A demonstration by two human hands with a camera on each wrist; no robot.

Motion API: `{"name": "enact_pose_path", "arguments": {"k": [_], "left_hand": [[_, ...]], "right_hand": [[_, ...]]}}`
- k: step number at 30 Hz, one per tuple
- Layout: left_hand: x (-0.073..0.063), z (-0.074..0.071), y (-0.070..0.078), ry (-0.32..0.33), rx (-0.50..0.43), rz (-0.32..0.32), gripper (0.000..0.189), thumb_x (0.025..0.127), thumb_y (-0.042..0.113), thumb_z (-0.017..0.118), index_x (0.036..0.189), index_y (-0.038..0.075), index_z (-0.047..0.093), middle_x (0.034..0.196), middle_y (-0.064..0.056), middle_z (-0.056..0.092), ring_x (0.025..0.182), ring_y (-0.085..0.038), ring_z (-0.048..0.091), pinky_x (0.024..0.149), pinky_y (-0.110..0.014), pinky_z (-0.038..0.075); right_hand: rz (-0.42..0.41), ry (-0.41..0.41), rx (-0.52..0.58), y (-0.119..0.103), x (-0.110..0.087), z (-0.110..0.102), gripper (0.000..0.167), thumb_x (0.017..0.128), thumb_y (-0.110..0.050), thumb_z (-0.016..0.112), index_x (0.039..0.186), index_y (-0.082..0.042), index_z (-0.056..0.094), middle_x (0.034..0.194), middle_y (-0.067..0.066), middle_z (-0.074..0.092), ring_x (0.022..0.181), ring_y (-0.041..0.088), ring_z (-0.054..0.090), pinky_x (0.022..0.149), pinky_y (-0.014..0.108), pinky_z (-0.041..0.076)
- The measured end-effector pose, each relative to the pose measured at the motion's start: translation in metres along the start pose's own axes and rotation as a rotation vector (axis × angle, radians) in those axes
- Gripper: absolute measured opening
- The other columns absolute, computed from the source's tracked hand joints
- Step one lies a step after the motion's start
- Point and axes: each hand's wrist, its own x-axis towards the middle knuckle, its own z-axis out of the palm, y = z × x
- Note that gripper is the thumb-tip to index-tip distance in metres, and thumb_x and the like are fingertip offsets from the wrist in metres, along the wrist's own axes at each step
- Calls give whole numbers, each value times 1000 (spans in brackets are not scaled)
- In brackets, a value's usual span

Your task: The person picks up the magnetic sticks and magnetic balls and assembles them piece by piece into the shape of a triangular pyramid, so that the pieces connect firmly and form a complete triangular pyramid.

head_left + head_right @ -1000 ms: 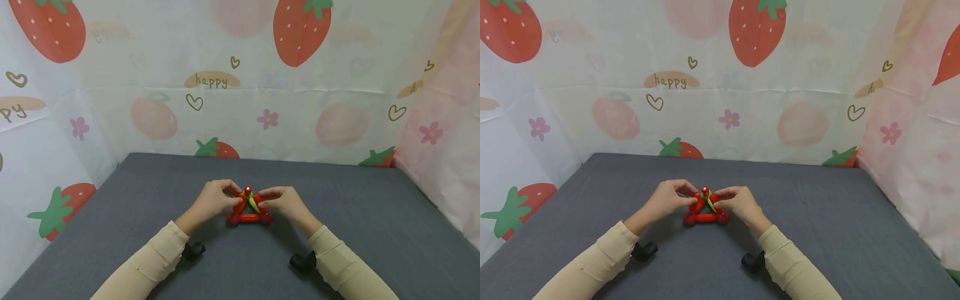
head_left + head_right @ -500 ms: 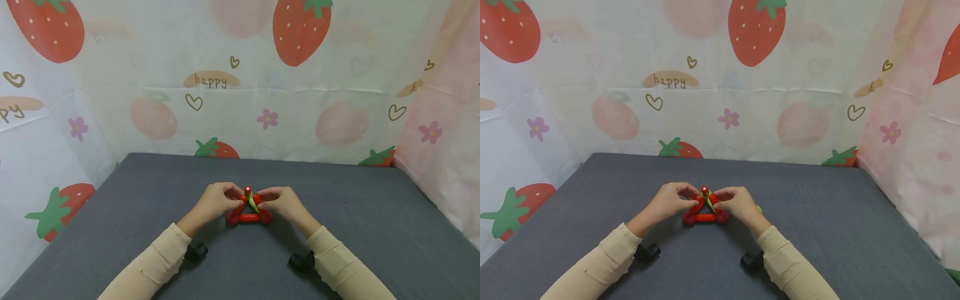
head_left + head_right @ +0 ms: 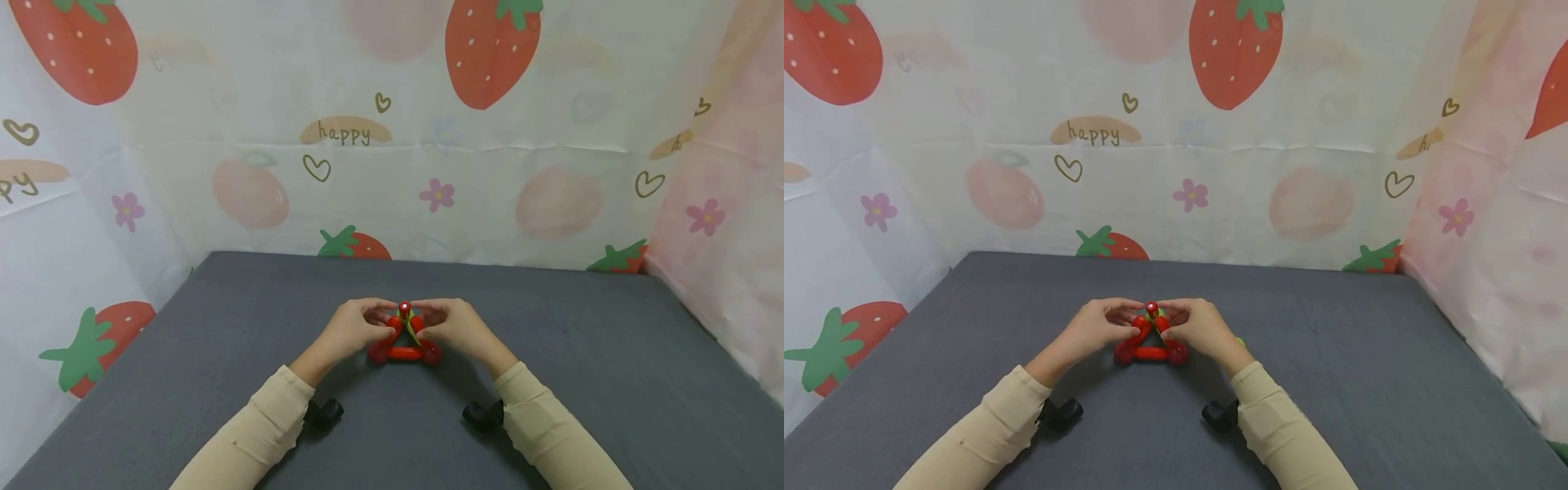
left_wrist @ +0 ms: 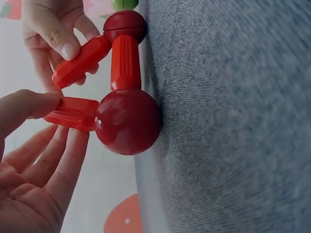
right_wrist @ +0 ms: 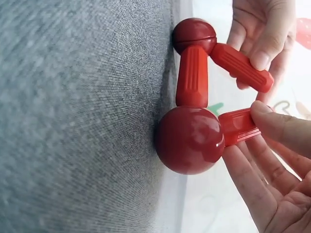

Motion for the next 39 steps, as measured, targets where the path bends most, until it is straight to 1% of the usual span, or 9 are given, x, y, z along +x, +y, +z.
{"name": "enact_pose_path", "arguments": {"k": [6, 11, 15, 21, 30, 39], "left_hand": [[5, 2, -1, -5, 1, 10, 39, 87, 13, 75, 125, 18, 70, 107, -7, 73, 92, -16, 66, 77, -32, 57], [6, 4, -1, 1, -5, 7, 34, 87, 12, 75, 121, 18, 72, 108, -9, 72, 92, -16, 65, 77, -32, 56], [6, 6, -1, 16, -3, 7, 32, 87, 13, 76, 118, 18, 72, 108, -8, 72, 93, -16, 65, 77, -32, 56], [4, 10, -2, 31, 5, 19, 28, 86, 14, 77, 113, 17, 73, 101, -1, 73, 91, -14, 66, 77, -31, 56], [4, 9, -1, 30, -11, 28, 28, 86, 14, 77, 114, 16, 73, 101, -2, 73, 92, -14, 67, 80, -32, 56], [4, 9, -4, 28, -23, 33, 27, 87, 14, 77, 114, 16, 72, 102, -2, 73, 92, -13, 67, 80, -33, 57]], "right_hand": [[18, -3, 19, 4, 1, -2, 53, 88, -8, 75, 138, -16, 61, 109, 9, 69, 96, 18, 67, 80, 33, 59], [-1, -3, 25, 6, 0, 0, 47, 89, -9, 74, 135, -13, 64, 112, 11, 69, 97, 19, 67, 79, 33, 59], [-9, 14, 41, 4, -1, 1, 45, 88, -8, 74, 132, -12, 65, 110, 11, 70, 94, 18, 68, 78, 33, 59], [-14, 34, 25, 3, -3, 3, 41, 86, -8, 76, 126, -10, 69, 108, 11, 72, 91, 17, 69, 76, 32, 59], [-21, 61, -18, 0, -4, 5, 39, 85, -10, 78, 123, -11, 71, 107, 10, 74, 95, 20, 70, 76, 32, 59], [-24, 89, -26, 1, -4, 9, 40, 84, -9, 78, 124, -11, 71, 107, 9, 75, 96, 21, 71, 77, 34, 58]]}}
